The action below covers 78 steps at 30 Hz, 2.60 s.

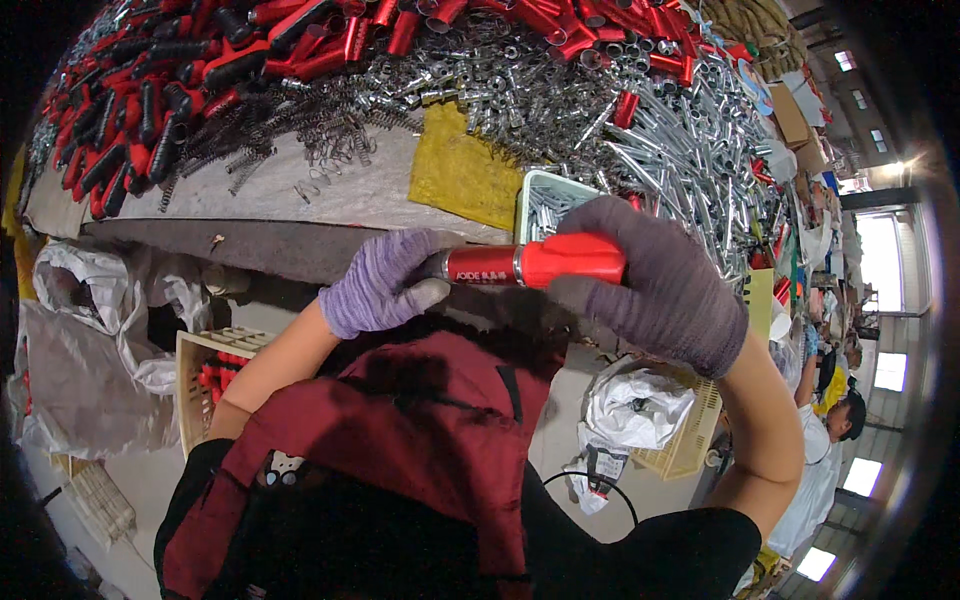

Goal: The person assembles air blow guns by inserting metal components and springs into tubes, attaching plastic handles, and placing the finished tools into a crate.

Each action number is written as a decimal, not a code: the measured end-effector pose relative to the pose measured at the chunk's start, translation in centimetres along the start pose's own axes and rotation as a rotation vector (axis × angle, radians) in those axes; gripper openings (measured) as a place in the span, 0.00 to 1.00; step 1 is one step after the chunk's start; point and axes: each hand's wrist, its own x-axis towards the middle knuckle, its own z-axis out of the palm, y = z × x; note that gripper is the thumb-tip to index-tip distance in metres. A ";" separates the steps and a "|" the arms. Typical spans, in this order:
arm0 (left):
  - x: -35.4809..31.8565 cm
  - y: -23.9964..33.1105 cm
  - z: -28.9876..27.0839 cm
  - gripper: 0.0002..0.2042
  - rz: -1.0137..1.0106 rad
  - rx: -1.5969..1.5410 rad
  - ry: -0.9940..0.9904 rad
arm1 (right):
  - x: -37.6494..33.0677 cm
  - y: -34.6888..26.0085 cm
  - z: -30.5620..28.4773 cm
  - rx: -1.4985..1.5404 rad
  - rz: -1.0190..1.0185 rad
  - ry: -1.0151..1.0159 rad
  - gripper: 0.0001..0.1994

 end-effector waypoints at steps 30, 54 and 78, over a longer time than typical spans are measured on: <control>-0.3 5.7 3.3 0.23 -0.496 -0.049 -0.631 | -3.3 3.7 2.2 0.494 -0.301 0.276 0.32; -0.7 6.7 2.1 0.12 -0.018 0.508 -0.507 | -3.9 9.3 4.3 0.134 0.239 0.047 0.19; -1.6 1.9 0.0 0.21 -0.588 -0.551 0.133 | 21.2 5.5 11.0 -0.711 -0.024 0.349 0.10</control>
